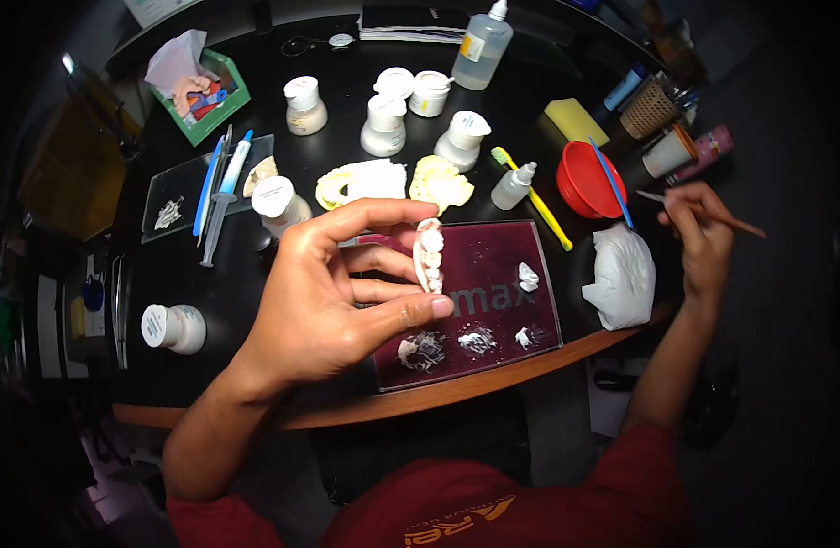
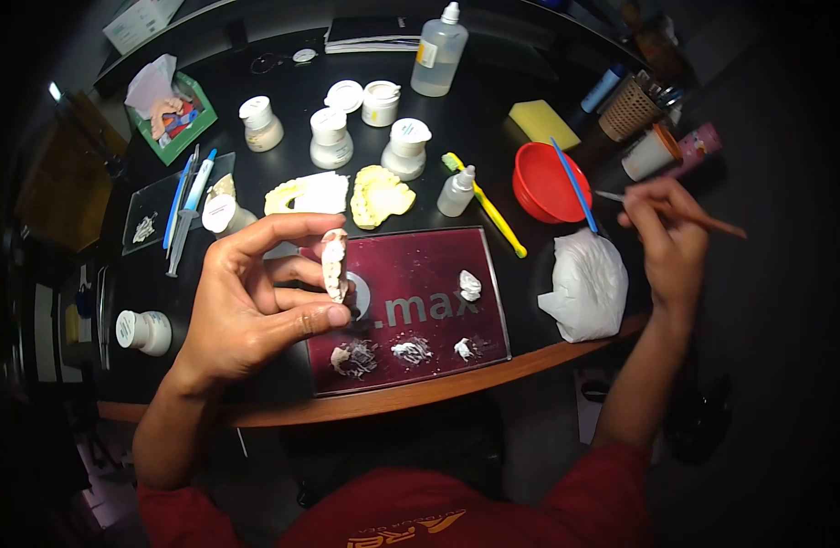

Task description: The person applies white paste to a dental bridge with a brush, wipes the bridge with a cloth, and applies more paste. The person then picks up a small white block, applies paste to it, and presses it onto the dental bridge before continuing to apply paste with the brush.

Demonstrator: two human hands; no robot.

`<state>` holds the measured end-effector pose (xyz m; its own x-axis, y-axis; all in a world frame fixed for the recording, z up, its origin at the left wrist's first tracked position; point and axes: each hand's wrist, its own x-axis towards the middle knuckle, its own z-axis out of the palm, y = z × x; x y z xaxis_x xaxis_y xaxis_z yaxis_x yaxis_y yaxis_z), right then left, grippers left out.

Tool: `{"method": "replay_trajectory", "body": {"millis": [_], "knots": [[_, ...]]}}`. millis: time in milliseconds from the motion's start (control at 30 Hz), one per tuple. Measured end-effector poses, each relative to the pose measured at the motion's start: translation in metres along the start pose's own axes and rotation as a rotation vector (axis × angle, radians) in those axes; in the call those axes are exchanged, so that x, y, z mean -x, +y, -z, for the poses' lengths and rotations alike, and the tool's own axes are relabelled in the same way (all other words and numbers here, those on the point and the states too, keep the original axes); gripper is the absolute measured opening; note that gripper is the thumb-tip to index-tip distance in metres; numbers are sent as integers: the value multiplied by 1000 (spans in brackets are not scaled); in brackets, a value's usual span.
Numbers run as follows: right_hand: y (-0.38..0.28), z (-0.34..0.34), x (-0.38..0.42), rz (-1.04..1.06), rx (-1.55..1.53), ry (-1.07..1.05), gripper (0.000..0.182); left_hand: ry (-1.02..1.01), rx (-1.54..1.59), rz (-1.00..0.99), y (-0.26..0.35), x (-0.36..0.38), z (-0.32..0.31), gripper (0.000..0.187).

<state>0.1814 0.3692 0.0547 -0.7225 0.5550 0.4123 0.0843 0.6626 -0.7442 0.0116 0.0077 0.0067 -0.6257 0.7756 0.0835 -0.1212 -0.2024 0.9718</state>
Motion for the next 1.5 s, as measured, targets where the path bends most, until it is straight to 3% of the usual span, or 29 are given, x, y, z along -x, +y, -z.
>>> {"method": "replay_trajectory", "body": {"millis": [100,267,367,533,567,667,733,833,1067,1233,1333,1500], "knots": [[5,30,44,27,-32,-38,11,-21,10,20,4,0,1,60],[23,37,92,-205,41,-73,7,-25,-5,3,4,0,0,60],[22,42,99,-136,19,-20,3,-21,-19,-14,4,-1,0,60],[-23,5,80,140,-306,13,22,-25,-15,-40,1,0,0,60],[-36,-6,75,232,-328,-85,23,-20,-10,-35,1,0,0,60],[-79,-51,65,719,-201,-343,21,-13,-26,-48,-1,-1,0,61],[-100,-80,67,844,-200,-458,20,-9,-29,-35,-1,-2,1,61],[-107,-118,67,969,-179,-416,18,-3,-33,-42,-3,-2,2,61],[-98,-120,43,773,-458,-439,24,12,-67,-43,1,-2,4,60],[-71,-143,35,465,-682,-513,17,-29,-78,-28,-3,-3,4,60],[-68,-142,42,517,-675,-566,12,-30,-130,-29,-4,-1,5,58],[-63,-148,49,602,-665,-556,20,-60,-181,-55,-8,0,6,59]]}}
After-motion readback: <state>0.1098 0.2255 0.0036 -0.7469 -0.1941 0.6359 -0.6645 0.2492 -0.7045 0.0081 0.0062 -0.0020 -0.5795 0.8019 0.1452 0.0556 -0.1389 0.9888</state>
